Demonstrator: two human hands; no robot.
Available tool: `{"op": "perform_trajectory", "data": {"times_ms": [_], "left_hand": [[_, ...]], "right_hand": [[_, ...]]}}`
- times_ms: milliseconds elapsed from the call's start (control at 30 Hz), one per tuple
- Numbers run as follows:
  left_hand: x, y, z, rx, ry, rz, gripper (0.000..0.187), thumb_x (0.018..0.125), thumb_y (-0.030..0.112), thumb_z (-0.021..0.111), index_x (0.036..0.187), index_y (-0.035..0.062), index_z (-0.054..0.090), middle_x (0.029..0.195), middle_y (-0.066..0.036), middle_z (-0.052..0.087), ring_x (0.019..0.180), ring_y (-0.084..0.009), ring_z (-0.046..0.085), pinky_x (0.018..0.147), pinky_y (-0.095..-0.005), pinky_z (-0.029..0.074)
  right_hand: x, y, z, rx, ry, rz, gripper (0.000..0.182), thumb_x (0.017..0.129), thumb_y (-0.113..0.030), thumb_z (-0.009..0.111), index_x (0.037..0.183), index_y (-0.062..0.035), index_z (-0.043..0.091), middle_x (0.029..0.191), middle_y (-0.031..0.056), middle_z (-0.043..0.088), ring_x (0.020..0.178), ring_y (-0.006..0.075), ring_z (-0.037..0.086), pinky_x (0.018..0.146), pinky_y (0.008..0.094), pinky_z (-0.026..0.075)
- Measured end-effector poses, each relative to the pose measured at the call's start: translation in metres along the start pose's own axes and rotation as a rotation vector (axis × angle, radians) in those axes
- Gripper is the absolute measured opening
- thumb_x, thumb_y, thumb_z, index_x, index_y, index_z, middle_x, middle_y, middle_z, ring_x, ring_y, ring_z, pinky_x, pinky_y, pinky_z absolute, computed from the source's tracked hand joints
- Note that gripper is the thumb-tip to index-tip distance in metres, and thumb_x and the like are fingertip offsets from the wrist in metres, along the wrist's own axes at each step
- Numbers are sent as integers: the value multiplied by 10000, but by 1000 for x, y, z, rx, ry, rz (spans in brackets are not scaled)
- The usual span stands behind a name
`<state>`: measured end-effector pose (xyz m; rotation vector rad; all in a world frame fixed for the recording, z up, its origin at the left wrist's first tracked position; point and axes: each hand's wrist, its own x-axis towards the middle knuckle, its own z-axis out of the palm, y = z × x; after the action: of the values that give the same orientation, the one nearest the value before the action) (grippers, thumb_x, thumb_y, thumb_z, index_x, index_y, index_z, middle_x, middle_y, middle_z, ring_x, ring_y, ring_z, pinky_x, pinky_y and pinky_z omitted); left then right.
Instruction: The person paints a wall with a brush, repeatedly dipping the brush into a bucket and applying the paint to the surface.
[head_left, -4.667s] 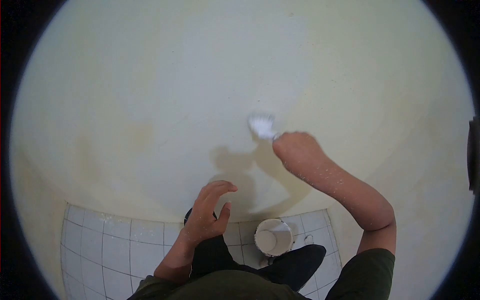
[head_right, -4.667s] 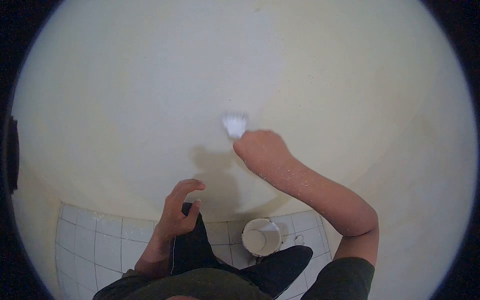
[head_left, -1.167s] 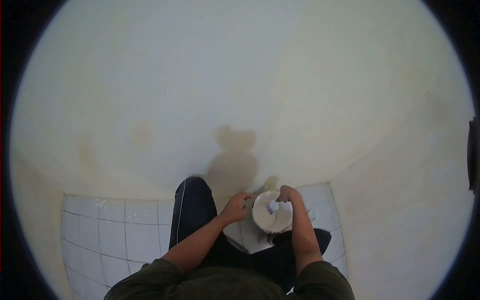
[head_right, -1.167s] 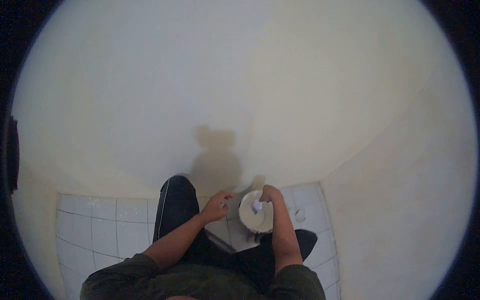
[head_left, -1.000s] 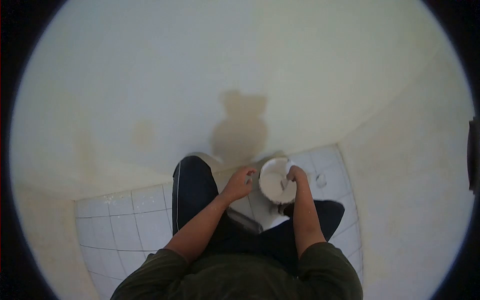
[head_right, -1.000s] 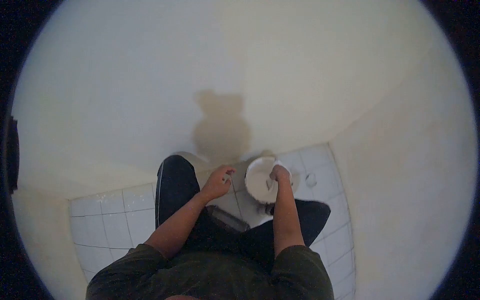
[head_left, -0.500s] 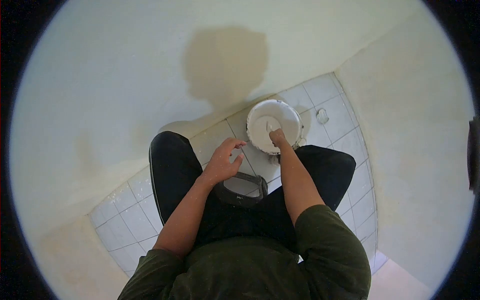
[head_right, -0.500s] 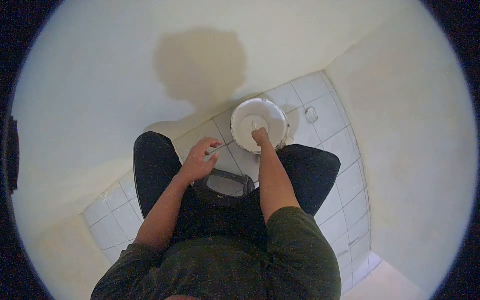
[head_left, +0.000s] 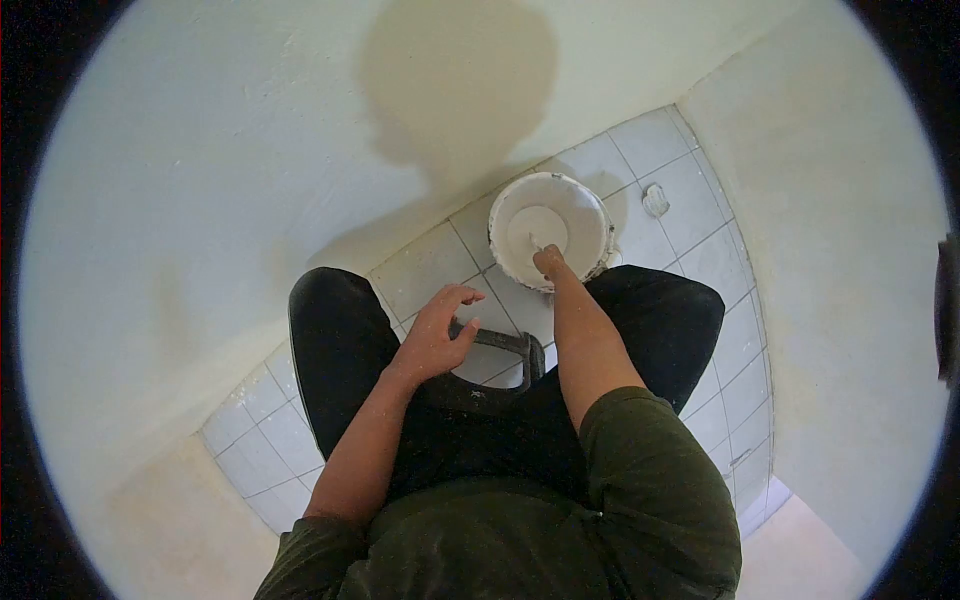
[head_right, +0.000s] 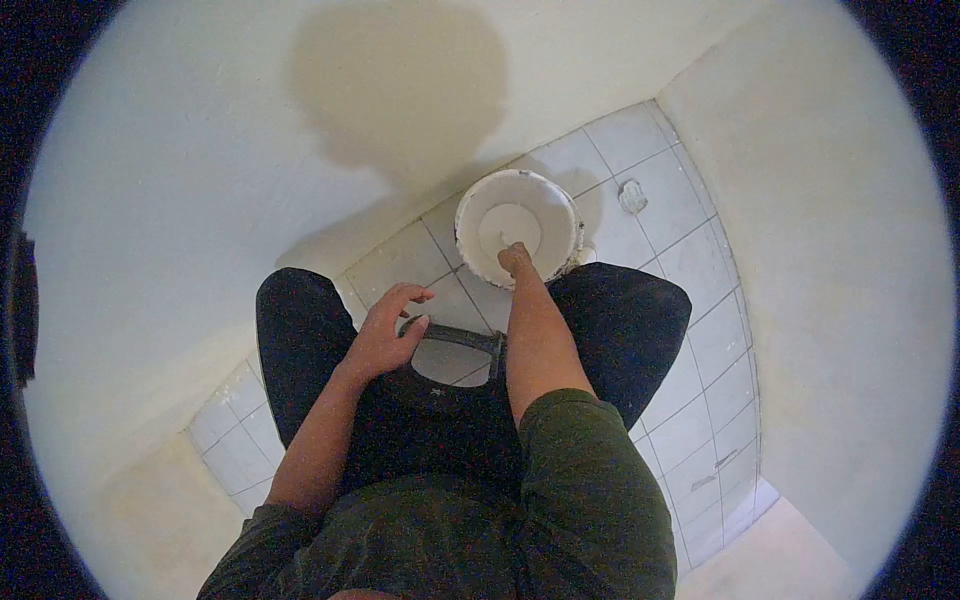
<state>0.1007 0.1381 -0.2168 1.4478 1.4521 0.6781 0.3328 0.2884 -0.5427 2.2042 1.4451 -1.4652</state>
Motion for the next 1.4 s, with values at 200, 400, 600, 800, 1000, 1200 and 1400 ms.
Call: {"op": "perform_trajectory", "data": {"times_ms": [200, 400, 600, 800, 1000, 1200, 1400], "left_hand": [[3, -5, 2, 14, -14, -27, 354, 869, 45, 627, 1220, 37, 577, 1177, -154, 602, 1095, -309, 594, 932, -406, 484], [7, -4, 4, 7, -7, -54, 354, 872, 39, 624, 1222, 35, 577, 1177, -154, 604, 1092, -304, 599, 922, -403, 487], [8, -7, 5, 40, -41, -104, 342, 899, 81, 626, 1238, 66, 577, 1198, -128, 607, 1124, -272, 602, 918, -397, 503], [7, -12, 11, 48, -39, -83, 330, 887, 43, 613, 1216, 43, 579, 1174, -146, 600, 1078, -284, 605, 883, -379, 502], [8, -11, 11, 41, -48, -101, 345, 905, 79, 628, 1247, 82, 585, 1218, -108, 605, 1130, -243, 605, 906, -397, 520], [4, -8, 12, 35, -12, -26, 343, 899, 67, 624, 1240, 76, 584, 1193, -107, 608, 1101, -243, 614, 891, -384, 525], [1, -9, 12, 40, 7, 22, 344, 891, 47, 618, 1233, 70, 581, 1190, -110, 608, 1080, -251, 619, 878, -395, 528]], "right_hand": [[99, 60, 50, -274, -150, -207, 352, 881, -144, 543, 1122, 105, 599, 980, 246, 709, 808, 366, 713, 727, 439, 577], [110, 62, 54, -482, -217, -365, 344, 869, -146, 570, 1076, 124, 619, 936, 254, 711, 784, 363, 715, 712, 440, 582], [64, 31, 31, -1, -126, -17, 302, 878, -153, 565, 1028, 88, 669, 871, 206, 730, 752, 279, 728, 712, 395, 588], [110, 51, 54, 59, -165, 29, 158, 880, -32, 489, 851, 82, 594, 667, 179, 631, 552, 250, 608, 446, 358, 466], [66, 9, 14, 819, -222, 253, 78, 885, -95, 549, 859, -23, 532, 682, 124, 573, 555, 244, 579, 442, 381, 460], [25, -23, -20, 818, -344, 317, 156, 896, -51, 461, 750, -6, 492, 617, 87, 480, 506, 191, 475, 403, 341, 323], [25, 3, -5, -917, -210, -589, 189, 882, -68, 505, 720, -17, 587, 619, 147, 581, 534, 228, 573, 441, 381, 413]]}}
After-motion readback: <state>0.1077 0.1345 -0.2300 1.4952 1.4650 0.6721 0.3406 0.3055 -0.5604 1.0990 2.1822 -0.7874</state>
